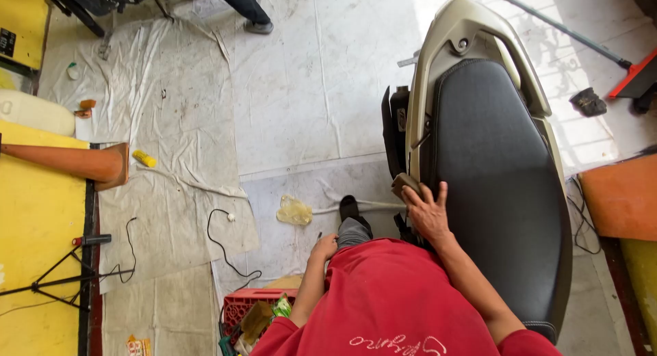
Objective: The person cleans the rear side panel and seat area of a motorcycle using a cloth. They wipe the beige bodywork and the black seat repeatedly while standing in a workshop.
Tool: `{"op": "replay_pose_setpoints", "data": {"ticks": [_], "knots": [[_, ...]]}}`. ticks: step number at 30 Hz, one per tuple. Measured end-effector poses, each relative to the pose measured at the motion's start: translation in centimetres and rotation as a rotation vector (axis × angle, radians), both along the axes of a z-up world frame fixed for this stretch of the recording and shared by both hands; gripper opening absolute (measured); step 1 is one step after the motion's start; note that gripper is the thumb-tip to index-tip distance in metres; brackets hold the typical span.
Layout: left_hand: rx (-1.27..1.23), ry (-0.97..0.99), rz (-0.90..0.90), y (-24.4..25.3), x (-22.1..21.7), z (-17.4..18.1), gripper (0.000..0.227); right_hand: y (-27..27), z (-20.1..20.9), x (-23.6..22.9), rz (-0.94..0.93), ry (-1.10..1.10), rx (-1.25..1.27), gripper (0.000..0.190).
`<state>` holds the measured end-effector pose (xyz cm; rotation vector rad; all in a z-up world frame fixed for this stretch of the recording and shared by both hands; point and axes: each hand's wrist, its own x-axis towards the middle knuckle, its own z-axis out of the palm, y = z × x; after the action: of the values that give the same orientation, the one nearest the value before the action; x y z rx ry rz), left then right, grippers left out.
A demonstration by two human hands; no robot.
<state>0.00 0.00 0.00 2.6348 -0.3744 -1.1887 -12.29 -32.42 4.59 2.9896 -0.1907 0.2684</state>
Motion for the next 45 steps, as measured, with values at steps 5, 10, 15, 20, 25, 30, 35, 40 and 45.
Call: {"op": "replay_pose_setpoints", "data": {"ticks": [5,10,15,20,25,30,35,40,45], "knots": [[-0.168,-0.005,-0.015,-1.1,2.1,-0.5,0.038,-2.2,5.0,3.5,-0.149,-0.165,0.033,0.045],[-0.28,0.014,-0.111,-2.8,6.2,-0.2,0.041,-2.1,6.3,7.5,-0.271,-0.218,-0.033,0.045],[-0.649,0.293,0.09,-7.7,10.3,-0.4,0.046,0.7,6.2,7.0,-0.401,-0.127,0.0,0.043],[-0.599,0.269,-0.283,-13.3,12.7,6.0,0.053,4.4,4.4,4.7,-0.41,-0.043,-0.047,0.046],[-0.69,0.365,-0.705,-16.9,11.5,9.2,0.066,4.2,4.6,7.1,-0.488,-0.029,-0.118,0.046],[-0.758,-0.049,-0.946,-20.5,9.8,8.6,0.082,1.7,5.4,10.9,-0.612,-0.084,-0.053,0.051],[-0.852,-0.045,-0.851,-21.3,9.8,7.8,0.073,1.9,4.6,10.5,-0.677,-0.085,-0.034,0.052],[-0.657,0.027,-1.108,-20.0,11.0,8.0,0.1,6.0,3.2,8.9,-0.744,-0.071,0.04,0.052],[-0.566,-0.084,-1.376,-20.4,10.8,5.8,0.109,8.3,3.2,8.2,-0.84,0.107,0.02,0.07]]}}
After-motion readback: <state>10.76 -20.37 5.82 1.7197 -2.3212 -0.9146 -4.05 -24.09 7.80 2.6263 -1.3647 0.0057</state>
